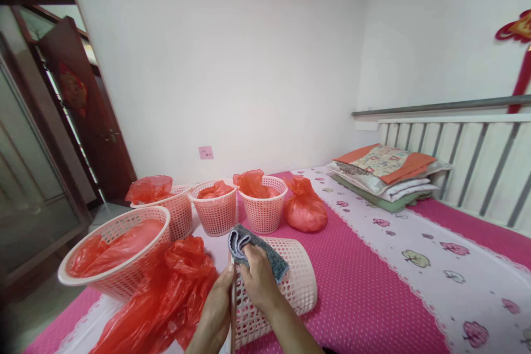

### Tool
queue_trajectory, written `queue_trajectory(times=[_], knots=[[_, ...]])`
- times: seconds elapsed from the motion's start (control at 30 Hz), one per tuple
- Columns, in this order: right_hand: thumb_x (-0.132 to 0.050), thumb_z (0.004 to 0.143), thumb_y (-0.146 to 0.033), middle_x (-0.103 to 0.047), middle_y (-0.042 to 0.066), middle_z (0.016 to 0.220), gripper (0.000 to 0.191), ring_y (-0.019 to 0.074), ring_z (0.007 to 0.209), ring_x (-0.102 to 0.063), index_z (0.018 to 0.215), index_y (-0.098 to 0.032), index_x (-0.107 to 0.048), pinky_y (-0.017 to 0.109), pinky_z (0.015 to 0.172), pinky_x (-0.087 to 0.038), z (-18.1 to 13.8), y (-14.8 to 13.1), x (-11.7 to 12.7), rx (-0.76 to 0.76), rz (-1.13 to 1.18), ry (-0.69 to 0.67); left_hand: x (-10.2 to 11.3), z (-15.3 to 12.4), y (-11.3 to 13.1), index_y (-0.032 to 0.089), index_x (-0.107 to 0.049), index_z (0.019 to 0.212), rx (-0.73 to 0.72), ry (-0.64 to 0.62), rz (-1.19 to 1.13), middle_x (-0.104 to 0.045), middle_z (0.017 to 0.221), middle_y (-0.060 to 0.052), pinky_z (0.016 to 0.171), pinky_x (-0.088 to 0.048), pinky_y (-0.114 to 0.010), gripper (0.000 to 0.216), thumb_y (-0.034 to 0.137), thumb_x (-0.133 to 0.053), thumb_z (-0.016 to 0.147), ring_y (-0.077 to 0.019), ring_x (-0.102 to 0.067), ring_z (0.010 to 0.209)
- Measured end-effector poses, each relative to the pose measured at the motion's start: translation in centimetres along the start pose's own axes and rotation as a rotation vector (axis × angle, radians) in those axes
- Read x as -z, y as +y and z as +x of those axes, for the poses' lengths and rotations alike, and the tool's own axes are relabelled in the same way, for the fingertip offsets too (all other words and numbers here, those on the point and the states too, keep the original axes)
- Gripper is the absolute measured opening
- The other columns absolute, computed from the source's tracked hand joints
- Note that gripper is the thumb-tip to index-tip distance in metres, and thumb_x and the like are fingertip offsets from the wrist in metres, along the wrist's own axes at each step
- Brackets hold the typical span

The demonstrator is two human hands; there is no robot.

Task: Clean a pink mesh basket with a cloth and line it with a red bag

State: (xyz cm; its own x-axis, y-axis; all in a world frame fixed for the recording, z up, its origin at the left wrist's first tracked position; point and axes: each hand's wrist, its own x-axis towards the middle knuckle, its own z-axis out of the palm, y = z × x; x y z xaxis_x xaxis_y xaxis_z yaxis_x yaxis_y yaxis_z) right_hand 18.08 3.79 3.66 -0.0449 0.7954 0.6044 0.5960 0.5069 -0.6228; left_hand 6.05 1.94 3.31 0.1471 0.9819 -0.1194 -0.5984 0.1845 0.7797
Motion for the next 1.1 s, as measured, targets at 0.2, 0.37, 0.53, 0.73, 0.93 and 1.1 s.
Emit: queue_trajectory(times=[0.2, 0.37, 0.53, 0.73, 0.93, 1.1], knots=[[-0.046, 0.084, -0.005, -0.074, 0.007, 0.115, 0.047, 0.0276, 0.113, -0.065, 0.122, -0.025, -0.065, 0.047, 0.108, -0.049, -2.8, -0.1, -0.7, 0.104, 0.047, 0.086, -0.2, -0.2, 0.2, 0.015, -0.08, 0.103, -0.028, 0.023, -0.005, -0.086, 0.104, -0.01, 0.102, -0.057, -0.041, 0.039, 0.033, -0.087, 0.07, -0.0324, -0.076, 0.113], [-0.046, 0.083, -0.004, -0.073, 0.008, 0.129, 0.065, 0.0302, 0.128, -0.064, 0.143, -0.028, -0.056, 0.056, 0.119, -0.044, -5.6, 0.5, -0.8, 0.178, 0.005, 0.074, -0.6, -0.5, 0.4, 0.015, -0.08, 0.09, -0.03, 0.073, 0.023, -0.084, 0.087, -0.007, 0.094, -0.059, -0.039, 0.03, 0.034, -0.085, 0.067, -0.0309, -0.077, 0.101], [-0.049, 0.082, -0.004, -0.074, 0.01, 0.128, 0.067, 0.0315, 0.127, -0.066, 0.145, -0.026, -0.055, 0.058, 0.118, -0.047, -7.5, 1.3, -0.5, 0.289, -0.083, 0.053, -0.7, -0.1, 0.3, 0.016, -0.078, 0.078, 0.003, 0.049, 0.012, -0.082, 0.077, -0.005, 0.091, -0.059, -0.04, 0.029, 0.038, -0.088, 0.061, -0.0306, -0.077, 0.094], [-0.052, 0.094, -0.014, -0.073, 0.014, 0.132, 0.055, 0.0339, 0.129, -0.066, 0.148, -0.024, -0.05, 0.064, 0.116, -0.045, -7.0, 1.9, -1.1, 0.327, -0.173, 0.088, -0.4, 0.2, 0.3, 0.016, -0.08, 0.092, -0.028, 0.01, 0.027, -0.086, 0.094, -0.006, 0.098, -0.057, -0.04, 0.035, 0.039, -0.087, 0.067, -0.0301, -0.077, 0.103], [-0.043, 0.094, -0.009, -0.075, 0.01, 0.122, 0.041, 0.0292, 0.129, -0.064, 0.128, -0.025, -0.06, 0.06, 0.123, -0.035, -5.3, 3.5, -0.6, 0.11, -0.27, 0.103, -1.0, -0.8, 0.8, 0.015, -0.08, 0.093, 0.076, -0.013, 0.005, -0.085, 0.082, -0.01, 0.101, -0.058, -0.047, 0.032, 0.042, -0.083, 0.076, -0.0347, -0.079, 0.102], [-0.043, 0.09, -0.009, -0.075, 0.011, 0.114, 0.032, 0.0298, 0.117, -0.067, 0.109, -0.023, -0.065, 0.053, 0.118, -0.039, -3.6, 6.1, 2.0, -0.118, -0.329, 0.12, -1.2, -1.3, 1.0, 0.014, -0.079, 0.101, 0.063, -0.033, 0.022, -0.086, 0.095, -0.013, 0.104, -0.057, -0.049, 0.042, 0.045, -0.085, 0.073, -0.0365, -0.077, 0.108]])
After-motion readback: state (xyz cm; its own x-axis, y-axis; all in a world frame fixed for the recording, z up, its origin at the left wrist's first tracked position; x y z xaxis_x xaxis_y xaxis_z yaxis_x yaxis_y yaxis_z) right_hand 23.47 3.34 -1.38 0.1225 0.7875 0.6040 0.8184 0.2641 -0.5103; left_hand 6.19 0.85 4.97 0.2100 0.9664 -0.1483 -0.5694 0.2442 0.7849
